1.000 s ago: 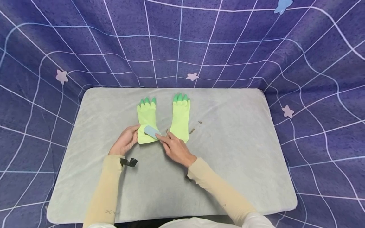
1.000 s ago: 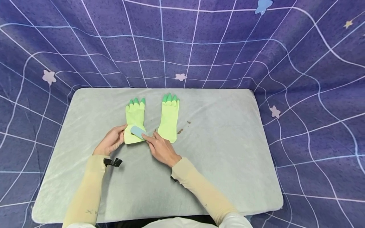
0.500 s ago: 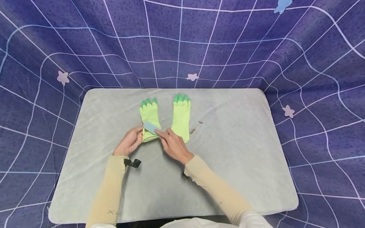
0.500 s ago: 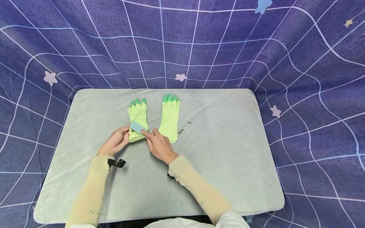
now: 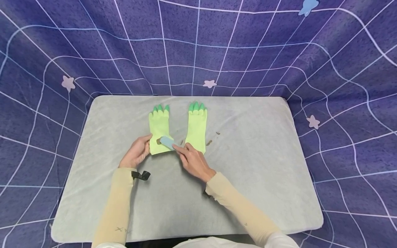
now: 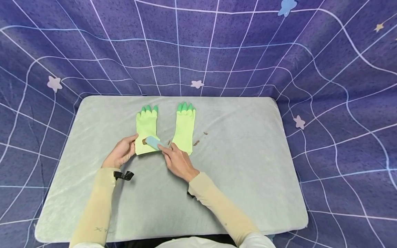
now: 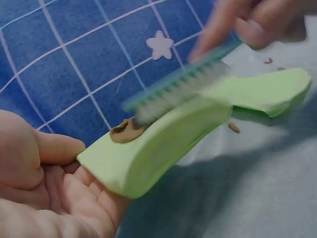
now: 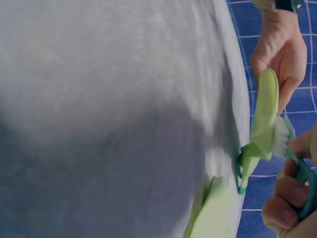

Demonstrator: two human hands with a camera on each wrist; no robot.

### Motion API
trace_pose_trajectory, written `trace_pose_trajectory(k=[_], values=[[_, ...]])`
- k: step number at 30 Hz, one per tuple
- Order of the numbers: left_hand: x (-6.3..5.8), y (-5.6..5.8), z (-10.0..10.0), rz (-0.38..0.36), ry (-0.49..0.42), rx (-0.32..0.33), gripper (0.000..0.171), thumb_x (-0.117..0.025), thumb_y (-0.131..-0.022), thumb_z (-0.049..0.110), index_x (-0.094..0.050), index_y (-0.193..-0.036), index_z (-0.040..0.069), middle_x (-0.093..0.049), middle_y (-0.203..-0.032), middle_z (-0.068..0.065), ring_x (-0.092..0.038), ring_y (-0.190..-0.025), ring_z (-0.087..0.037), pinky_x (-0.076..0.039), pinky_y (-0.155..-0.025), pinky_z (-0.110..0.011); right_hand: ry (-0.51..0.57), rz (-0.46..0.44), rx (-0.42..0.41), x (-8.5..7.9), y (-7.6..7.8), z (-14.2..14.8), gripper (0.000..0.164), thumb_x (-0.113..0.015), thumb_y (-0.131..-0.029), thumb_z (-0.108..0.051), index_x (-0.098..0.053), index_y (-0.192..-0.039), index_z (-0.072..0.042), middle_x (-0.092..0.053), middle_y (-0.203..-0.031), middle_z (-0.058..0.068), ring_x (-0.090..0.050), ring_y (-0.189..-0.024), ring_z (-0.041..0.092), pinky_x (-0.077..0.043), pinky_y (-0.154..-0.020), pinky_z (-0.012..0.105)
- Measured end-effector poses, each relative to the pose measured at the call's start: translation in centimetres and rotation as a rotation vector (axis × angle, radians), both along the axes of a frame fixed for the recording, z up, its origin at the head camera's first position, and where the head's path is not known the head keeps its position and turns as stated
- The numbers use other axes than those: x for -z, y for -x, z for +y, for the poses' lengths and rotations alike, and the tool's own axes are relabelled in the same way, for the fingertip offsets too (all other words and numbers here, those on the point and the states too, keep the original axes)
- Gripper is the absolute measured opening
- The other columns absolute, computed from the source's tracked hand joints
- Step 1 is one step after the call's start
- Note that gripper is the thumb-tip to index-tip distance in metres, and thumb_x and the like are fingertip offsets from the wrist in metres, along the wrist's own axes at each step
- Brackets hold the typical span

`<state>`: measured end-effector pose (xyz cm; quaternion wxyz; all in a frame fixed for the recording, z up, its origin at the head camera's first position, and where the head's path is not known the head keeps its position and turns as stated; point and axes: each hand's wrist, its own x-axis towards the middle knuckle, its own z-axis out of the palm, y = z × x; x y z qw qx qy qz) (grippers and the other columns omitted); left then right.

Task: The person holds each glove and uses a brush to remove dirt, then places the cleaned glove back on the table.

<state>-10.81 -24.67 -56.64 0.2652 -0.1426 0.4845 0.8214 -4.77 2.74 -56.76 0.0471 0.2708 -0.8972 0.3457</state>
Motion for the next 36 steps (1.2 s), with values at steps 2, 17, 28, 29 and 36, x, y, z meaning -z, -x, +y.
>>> trace_pose_trajectory(k=[2, 17, 28, 29, 36], values=[[0.0, 0.1, 0.4, 0.012, 0.014, 0.03, 0.044, -0.036, -0.12, 0.021, -0.036, -0.15, -0.009, -0.075, -0.119, -0.003, -0.073, -0.113, -0.012, -0.06, -0.102, -0.031, 0.032, 0.0, 0.013, -0.2, 0.2, -0.2, 0.039, -0.054, -0.112, -0.013, -0.066, -0.149, -0.019, -0.053, -0.092, 0.001, -0.043, -0.065, 0.008, -0.044, -0.054, 0.02], [-0.7, 1.0, 1.1, 0.008, 0.072, 0.057, 0.046, -0.035, -0.12, 0.023, -0.036, -0.15, -0.011, -0.076, -0.113, -0.006, -0.074, -0.11, -0.013, -0.061, -0.1, -0.029, -0.029, -0.029, 0.006, 0.0, 0.4, -0.5, 0.041, -0.054, -0.113, -0.015, -0.062, -0.153, -0.022, -0.052, -0.095, 0.002, -0.041, -0.065, 0.011, -0.043, -0.053, 0.023], [-0.5, 0.8, 0.7, 0.012, 0.102, 0.053, 0.045, -0.035, -0.12, 0.023, -0.039, -0.147, -0.013, -0.078, -0.108, -0.007, -0.075, -0.106, -0.013, -0.061, -0.099, -0.028, -0.025, -0.006, -0.021, 0.3, -0.1, 0.3, 0.041, -0.052, -0.114, -0.012, -0.062, -0.153, -0.018, -0.051, -0.091, 0.003, -0.037, -0.062, 0.01, -0.039, -0.052, 0.02], [-0.5, 0.8, 0.8, 0.013, 0.104, 0.05, 0.042, -0.036, -0.12, 0.022, -0.042, -0.144, -0.011, -0.078, -0.107, -0.006, -0.075, -0.105, -0.013, -0.062, -0.098, -0.027, -0.024, -0.007, -0.017, 0.2, -0.1, 0.2, 0.041, -0.053, -0.114, -0.012, -0.062, -0.152, -0.019, -0.051, -0.091, 0.003, -0.038, -0.063, 0.01, -0.04, -0.052, 0.02], [-0.1, 0.6, 2.2, 0.018, 0.135, 0.024, 0.03, -0.04, -0.118, 0.019, -0.064, -0.114, 0.0, -0.068, -0.084, 0.001, -0.065, -0.071, -0.002, -0.058, -0.062, -0.012, -0.012, -0.004, 0.029, -0.3, 0.9, -1.2, 0.04, -0.054, -0.114, -0.018, -0.062, -0.153, -0.022, -0.054, -0.095, 0.003, -0.045, -0.064, 0.01, -0.047, -0.053, 0.024]])
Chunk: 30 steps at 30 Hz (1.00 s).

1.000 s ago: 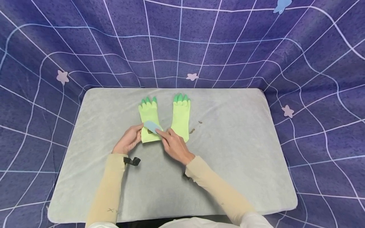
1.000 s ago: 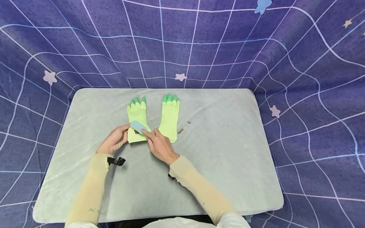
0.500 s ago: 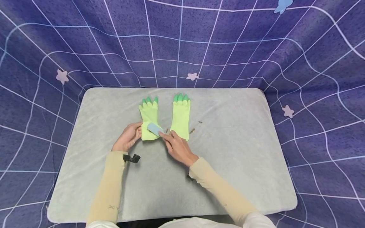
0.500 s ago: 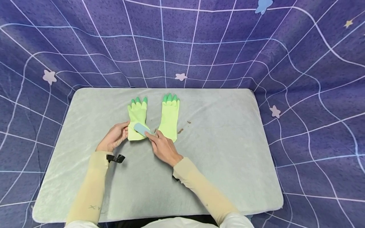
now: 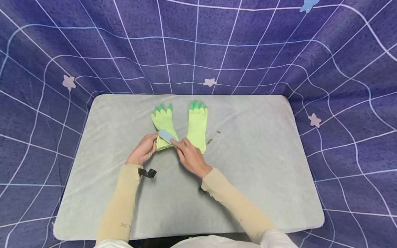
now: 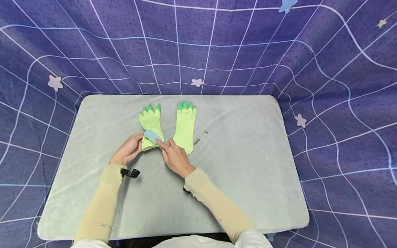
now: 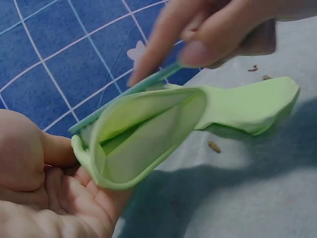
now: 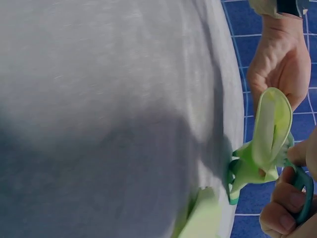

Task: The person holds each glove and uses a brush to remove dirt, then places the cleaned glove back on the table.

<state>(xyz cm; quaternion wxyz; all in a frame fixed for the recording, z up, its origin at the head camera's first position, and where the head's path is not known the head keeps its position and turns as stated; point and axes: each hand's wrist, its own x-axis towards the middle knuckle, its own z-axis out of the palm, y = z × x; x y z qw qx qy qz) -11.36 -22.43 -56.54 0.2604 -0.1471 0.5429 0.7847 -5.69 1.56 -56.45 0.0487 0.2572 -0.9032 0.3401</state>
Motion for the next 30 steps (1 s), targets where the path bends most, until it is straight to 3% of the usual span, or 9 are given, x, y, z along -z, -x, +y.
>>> trace_pose_trajectory(k=[3, 8, 13, 16, 19, 23, 30], values=[[0.1, -0.1, 0.3, 0.011, -0.01, -0.019, 0.033, -0.039, -0.118, 0.015, -0.066, -0.107, 0.001, -0.063, -0.079, 0.002, -0.059, -0.066, -0.002, -0.053, -0.057, -0.011, 0.017, 0.002, 0.014, -0.1, 0.3, -0.2, 0.04, -0.054, -0.114, -0.018, -0.062, -0.153, -0.022, -0.055, -0.095, 0.002, -0.047, -0.065, 0.01, -0.049, -0.054, 0.025], [0.0, -0.1, 0.3, 0.005, -0.018, -0.02, 0.032, -0.04, -0.117, 0.013, -0.068, -0.108, 0.0, -0.065, -0.079, 0.001, -0.06, -0.066, -0.002, -0.055, -0.058, -0.012, 0.026, -0.007, 0.034, -0.1, 0.3, -0.2, 0.041, -0.054, -0.113, -0.014, -0.063, -0.153, -0.021, -0.054, -0.095, 0.002, -0.046, -0.064, 0.01, -0.048, -0.053, 0.025], [-0.4, 0.1, -0.7, 0.027, 0.0, -0.002, 0.033, -0.039, -0.119, 0.02, -0.058, -0.127, -0.005, -0.074, -0.096, -0.001, -0.073, -0.088, -0.006, -0.064, -0.083, -0.02, -0.009, -0.03, -0.012, -0.2, 0.0, 0.2, 0.042, -0.053, -0.114, -0.014, -0.061, -0.154, -0.021, -0.05, -0.094, 0.002, -0.039, -0.062, 0.011, -0.041, -0.051, 0.022], [-0.8, 0.3, -1.5, 0.037, 0.021, 0.012, 0.047, -0.036, -0.119, 0.027, -0.044, -0.147, -0.011, -0.076, -0.106, 0.0, -0.075, -0.101, -0.007, -0.061, -0.097, -0.025, -0.013, -0.024, -0.027, -0.4, -0.3, 0.8, 0.042, -0.054, -0.113, -0.013, -0.062, -0.153, -0.02, -0.05, -0.093, 0.003, -0.038, -0.061, 0.011, -0.039, -0.05, 0.021], [-0.9, 0.5, -2.0, 0.037, 0.02, 0.016, 0.056, -0.035, -0.12, 0.028, -0.031, -0.157, -0.014, -0.077, -0.113, 0.001, -0.075, -0.109, -0.008, -0.058, -0.104, -0.028, -0.006, -0.01, -0.035, -0.5, -0.5, 1.4, 0.041, -0.055, -0.112, -0.011, -0.063, -0.152, -0.019, -0.05, -0.091, 0.004, -0.036, -0.061, 0.01, -0.039, -0.05, 0.02], [-0.7, 0.6, -1.8, 0.03, 0.025, 0.013, 0.053, -0.037, -0.119, 0.026, -0.034, -0.153, -0.014, -0.078, -0.11, -0.001, -0.076, -0.106, -0.01, -0.06, -0.101, -0.029, 0.022, 0.014, -0.021, -0.5, -0.4, 1.7, 0.04, -0.055, -0.111, -0.009, -0.066, -0.149, -0.017, -0.049, -0.088, 0.003, -0.035, -0.062, 0.01, -0.039, -0.049, 0.02], [-0.3, 0.6, -0.3, 0.035, 0.042, 0.082, 0.053, -0.036, -0.12, 0.025, -0.036, -0.153, -0.017, -0.079, -0.107, -0.002, -0.077, -0.103, -0.012, -0.063, -0.097, -0.029, 0.046, 0.018, 0.012, -0.9, 0.2, 0.7, 0.041, -0.053, -0.113, -0.013, -0.064, -0.152, -0.02, -0.057, -0.098, 0.004, -0.048, -0.066, 0.011, -0.048, -0.053, 0.025]])
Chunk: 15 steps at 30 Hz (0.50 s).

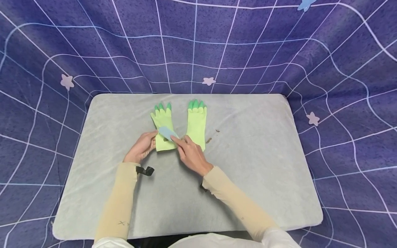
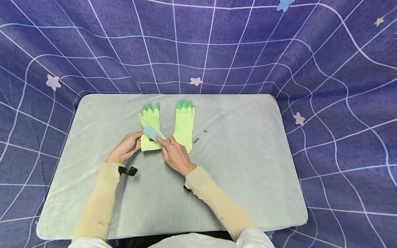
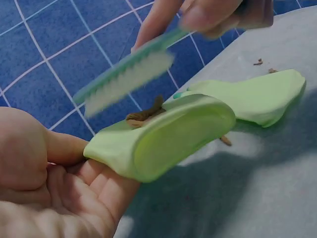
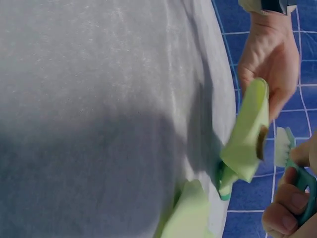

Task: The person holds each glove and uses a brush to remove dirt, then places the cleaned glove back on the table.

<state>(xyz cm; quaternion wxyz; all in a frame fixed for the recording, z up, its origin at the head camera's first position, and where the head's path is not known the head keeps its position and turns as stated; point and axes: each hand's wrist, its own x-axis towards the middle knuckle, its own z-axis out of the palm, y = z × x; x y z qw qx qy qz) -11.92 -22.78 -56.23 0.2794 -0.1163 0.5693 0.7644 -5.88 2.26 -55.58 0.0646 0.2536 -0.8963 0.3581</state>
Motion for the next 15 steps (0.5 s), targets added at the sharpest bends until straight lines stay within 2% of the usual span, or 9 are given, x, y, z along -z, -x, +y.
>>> trace_pose_trajectory(k=[6, 10, 13, 15], values=[[-0.5, 0.1, -0.2, 0.021, 0.007, -0.045, 0.051, -0.036, -0.119, 0.025, -0.039, -0.15, -0.015, -0.079, -0.106, -0.001, -0.077, -0.103, -0.01, -0.061, -0.099, -0.029, -0.061, -0.031, -0.008, 0.3, 0.0, -0.4, 0.04, -0.053, -0.114, -0.015, -0.063, -0.152, -0.022, -0.055, -0.098, 0.004, -0.046, -0.065, 0.012, -0.046, -0.052, 0.027], [-0.7, 0.2, -0.8, 0.016, -0.008, -0.095, 0.054, -0.034, -0.12, 0.025, -0.031, -0.157, -0.014, -0.078, -0.108, 0.002, -0.076, -0.104, -0.008, -0.061, -0.098, -0.027, -0.07, -0.025, -0.026, 0.7, -0.4, 0.0, 0.041, -0.054, -0.113, -0.012, -0.064, -0.151, -0.022, -0.052, -0.094, 0.003, -0.043, -0.064, 0.012, -0.043, -0.051, 0.024], [-0.6, 0.1, -0.9, 0.0, -0.018, -0.082, 0.056, -0.033, -0.12, 0.025, -0.027, -0.16, -0.013, -0.078, -0.108, 0.003, -0.075, -0.104, -0.007, -0.061, -0.098, -0.027, -0.06, -0.014, -0.029, 1.0, -0.6, 0.2, 0.041, -0.055, -0.111, -0.01, -0.065, -0.15, -0.02, -0.05, -0.091, 0.003, -0.041, -0.062, 0.011, -0.041, -0.049, 0.022], [-0.4, 0.0, -0.7, -0.007, -0.025, -0.054, 0.054, -0.034, -0.12, 0.024, -0.029, -0.158, -0.014, -0.078, -0.108, 0.001, -0.076, -0.105, -0.009, -0.061, -0.099, -0.028, -0.048, -0.003, -0.015, 1.1, -0.5, 0.2, 0.041, -0.056, -0.111, -0.01, -0.065, -0.15, -0.019, -0.051, -0.091, 0.003, -0.041, -0.062, 0.011, -0.042, -0.049, 0.022]])
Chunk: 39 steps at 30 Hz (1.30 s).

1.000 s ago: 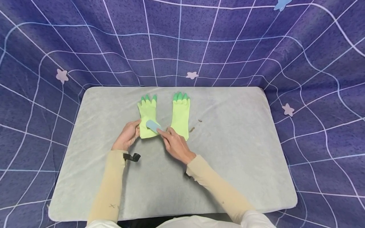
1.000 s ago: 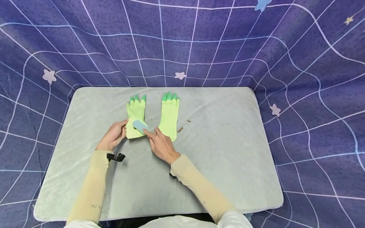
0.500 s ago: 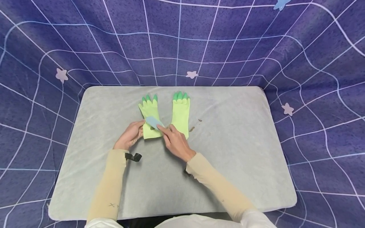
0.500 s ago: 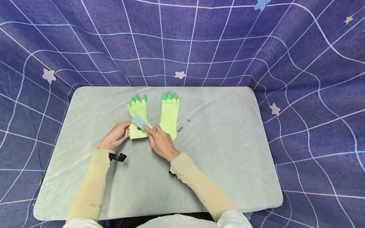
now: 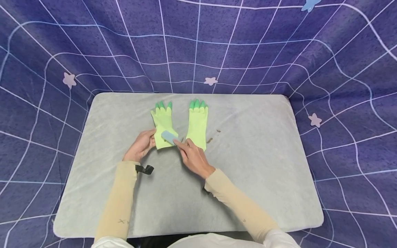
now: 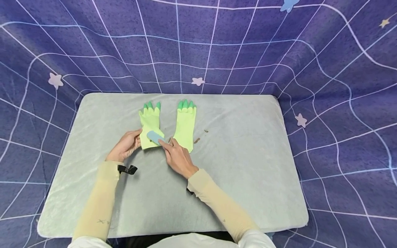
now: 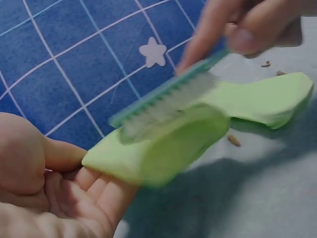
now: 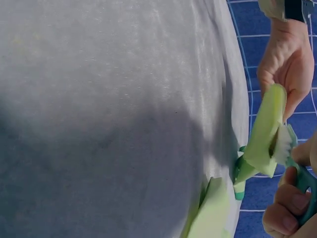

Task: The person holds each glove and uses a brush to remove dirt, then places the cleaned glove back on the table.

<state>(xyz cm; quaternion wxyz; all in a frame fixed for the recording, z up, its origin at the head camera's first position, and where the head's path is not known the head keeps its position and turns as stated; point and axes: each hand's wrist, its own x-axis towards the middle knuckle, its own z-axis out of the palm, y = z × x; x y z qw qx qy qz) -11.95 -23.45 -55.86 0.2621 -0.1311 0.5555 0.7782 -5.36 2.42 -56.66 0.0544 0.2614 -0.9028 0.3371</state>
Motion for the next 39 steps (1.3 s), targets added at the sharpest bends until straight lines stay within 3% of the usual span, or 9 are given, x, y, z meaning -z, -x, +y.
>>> trace_pose_trajectory(k=[4, 9, 16, 21, 25, 31, 33, 36, 39], values=[[0.2, -0.2, 0.8, -0.004, -0.025, 0.041, 0.048, -0.035, -0.12, 0.023, -0.038, -0.151, -0.013, -0.078, -0.11, -0.005, -0.076, -0.106, -0.014, -0.061, -0.1, -0.032, 0.018, 0.019, 0.03, -0.2, 0.6, -0.4, 0.041, -0.055, -0.112, -0.011, -0.064, -0.151, -0.02, -0.054, -0.096, 0.005, -0.043, -0.062, 0.013, -0.045, -0.05, 0.026], [-0.2, -0.2, 0.9, -0.008, -0.055, 0.005, 0.04, -0.035, -0.12, 0.021, -0.044, -0.144, -0.01, -0.078, -0.11, -0.005, -0.076, -0.106, -0.014, -0.062, -0.099, -0.03, 0.01, 0.005, 0.027, -0.4, 0.8, -0.6, 0.042, -0.053, -0.113, -0.012, -0.062, -0.153, -0.02, -0.054, -0.097, 0.006, -0.043, -0.062, 0.014, -0.047, -0.051, 0.028], [-0.6, 0.2, -0.1, -0.019, -0.101, -0.067, 0.054, -0.032, -0.12, 0.022, -0.025, -0.162, -0.011, -0.078, -0.112, 0.0, -0.074, -0.11, -0.01, -0.059, -0.102, -0.027, 0.031, 0.021, 0.008, 0.1, -0.3, 0.1, 0.043, -0.054, -0.111, -0.009, -0.063, -0.152, -0.019, -0.05, -0.092, 0.005, -0.041, -0.062, 0.012, -0.041, -0.05, 0.023], [0.0, 0.1, 0.6, -0.019, -0.124, -0.052, 0.055, -0.034, -0.12, 0.023, -0.025, -0.161, -0.013, -0.077, -0.115, -0.003, -0.074, -0.111, -0.012, -0.06, -0.102, -0.029, 0.041, 0.053, 0.022, 0.4, -0.2, -0.2, 0.042, -0.056, -0.111, -0.009, -0.065, -0.15, -0.019, -0.051, -0.092, 0.004, -0.041, -0.062, 0.01, -0.042, -0.049, 0.022], [0.5, -0.2, 1.6, -0.015, -0.15, -0.009, 0.052, -0.031, -0.12, 0.019, -0.027, -0.159, -0.016, -0.072, -0.128, -0.012, -0.072, -0.117, -0.016, -0.058, -0.106, -0.035, 0.031, 0.032, 0.045, 0.2, 0.6, -1.0, 0.041, -0.054, -0.112, -0.011, -0.064, -0.152, -0.02, -0.052, -0.094, 0.004, -0.042, -0.062, 0.011, -0.044, -0.05, 0.024], [0.7, -0.5, 1.7, -0.016, -0.182, -0.012, 0.055, -0.03, -0.12, 0.019, -0.022, -0.164, -0.013, -0.045, -0.162, -0.025, -0.069, -0.125, -0.016, -0.054, -0.112, -0.038, -0.001, 0.007, 0.049, -0.2, 1.1, -1.4, 0.042, -0.054, -0.112, -0.012, -0.063, -0.152, -0.02, -0.054, -0.094, 0.005, -0.046, -0.062, 0.013, -0.047, -0.049, 0.028], [0.7, -0.5, 1.4, -0.04, -0.191, -0.044, 0.055, -0.033, -0.12, 0.019, -0.021, -0.165, -0.01, -0.051, -0.157, -0.024, -0.07, -0.122, -0.016, -0.055, -0.112, -0.037, -0.01, 0.012, 0.043, -0.3, 1.0, -1.2, 0.042, -0.054, -0.112, -0.012, -0.063, -0.152, -0.021, -0.055, -0.096, 0.005, -0.047, -0.063, 0.013, -0.048, -0.05, 0.028], [0.7, -0.5, 0.8, -0.071, -0.195, -0.095, 0.055, -0.035, -0.119, 0.017, -0.021, -0.165, -0.009, -0.07, -0.136, -0.015, -0.074, -0.115, -0.016, -0.057, -0.108, -0.035, -0.007, 0.016, 0.037, -0.4, 0.7, -0.7, 0.042, -0.055, -0.112, -0.012, -0.063, -0.152, -0.021, -0.055, -0.098, 0.006, -0.046, -0.063, 0.014, -0.048, -0.051, 0.028], [0.7, -0.4, 0.5, -0.07, -0.182, -0.114, 0.054, -0.033, -0.12, 0.017, -0.021, -0.166, -0.008, -0.077, -0.118, -0.006, -0.075, -0.111, -0.016, -0.059, -0.105, -0.033, 0.003, 0.017, 0.031, -0.4, 0.3, -0.4, 0.041, -0.055, -0.112, -0.011, -0.064, -0.152, -0.02, -0.055, -0.096, 0.006, -0.046, -0.063, 0.014, -0.046, -0.05, 0.027]])
